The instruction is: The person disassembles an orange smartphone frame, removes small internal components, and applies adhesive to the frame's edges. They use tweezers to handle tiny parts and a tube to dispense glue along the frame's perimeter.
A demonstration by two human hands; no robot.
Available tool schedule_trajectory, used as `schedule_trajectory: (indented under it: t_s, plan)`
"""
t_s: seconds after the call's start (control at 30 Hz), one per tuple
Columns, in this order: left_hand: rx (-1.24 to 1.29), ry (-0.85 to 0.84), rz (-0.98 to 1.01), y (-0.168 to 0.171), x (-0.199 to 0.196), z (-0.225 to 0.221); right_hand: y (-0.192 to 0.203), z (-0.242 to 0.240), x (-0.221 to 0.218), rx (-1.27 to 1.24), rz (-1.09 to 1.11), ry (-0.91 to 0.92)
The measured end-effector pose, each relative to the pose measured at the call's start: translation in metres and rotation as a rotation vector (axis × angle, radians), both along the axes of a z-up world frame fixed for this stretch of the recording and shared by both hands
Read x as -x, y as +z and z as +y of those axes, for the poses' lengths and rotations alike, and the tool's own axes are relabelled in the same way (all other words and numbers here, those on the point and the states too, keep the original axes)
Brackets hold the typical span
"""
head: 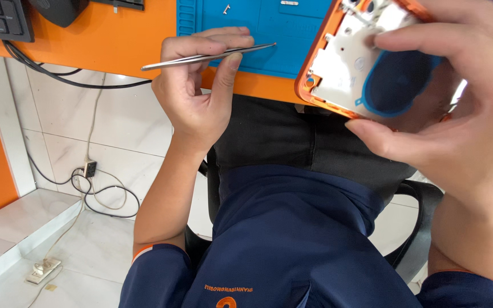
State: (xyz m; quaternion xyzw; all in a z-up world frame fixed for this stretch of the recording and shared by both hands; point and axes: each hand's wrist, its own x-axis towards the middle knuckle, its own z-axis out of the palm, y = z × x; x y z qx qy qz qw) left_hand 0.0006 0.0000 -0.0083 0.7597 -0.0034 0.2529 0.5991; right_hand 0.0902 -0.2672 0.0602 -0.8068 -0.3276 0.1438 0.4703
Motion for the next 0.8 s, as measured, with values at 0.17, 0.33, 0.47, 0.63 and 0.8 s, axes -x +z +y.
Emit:
schedule_trajectory:
  t_s: [0.17, 0.33, 0.47, 0.63, 0.8]
  plan:
    - [0.026, -0.014, -0.059, -0.008, -0.001, 0.002, 0.003, -0.019, 0.002, 0.013, -0.374, 0.086]
    - [0.048, -0.013, -0.065, -0.009, -0.002, 0.002, -0.002, -0.046, 0.017, 0.102, -0.505, 0.170]
    - [0.015, -0.022, -0.080, -0.013, -0.003, 0.004, 0.024, -0.043, 0.052, 0.252, -0.521, 0.059]
    - [0.013, -0.021, -0.091, -0.012, -0.005, 0.003, 0.030, -0.037, 0.073, 0.241, -0.036, -0.168]
    - [0.007, -0.019, -0.084, -0.013, -0.005, 0.004, 0.008, -0.053, 0.079, 0.200, -0.167, -0.147]
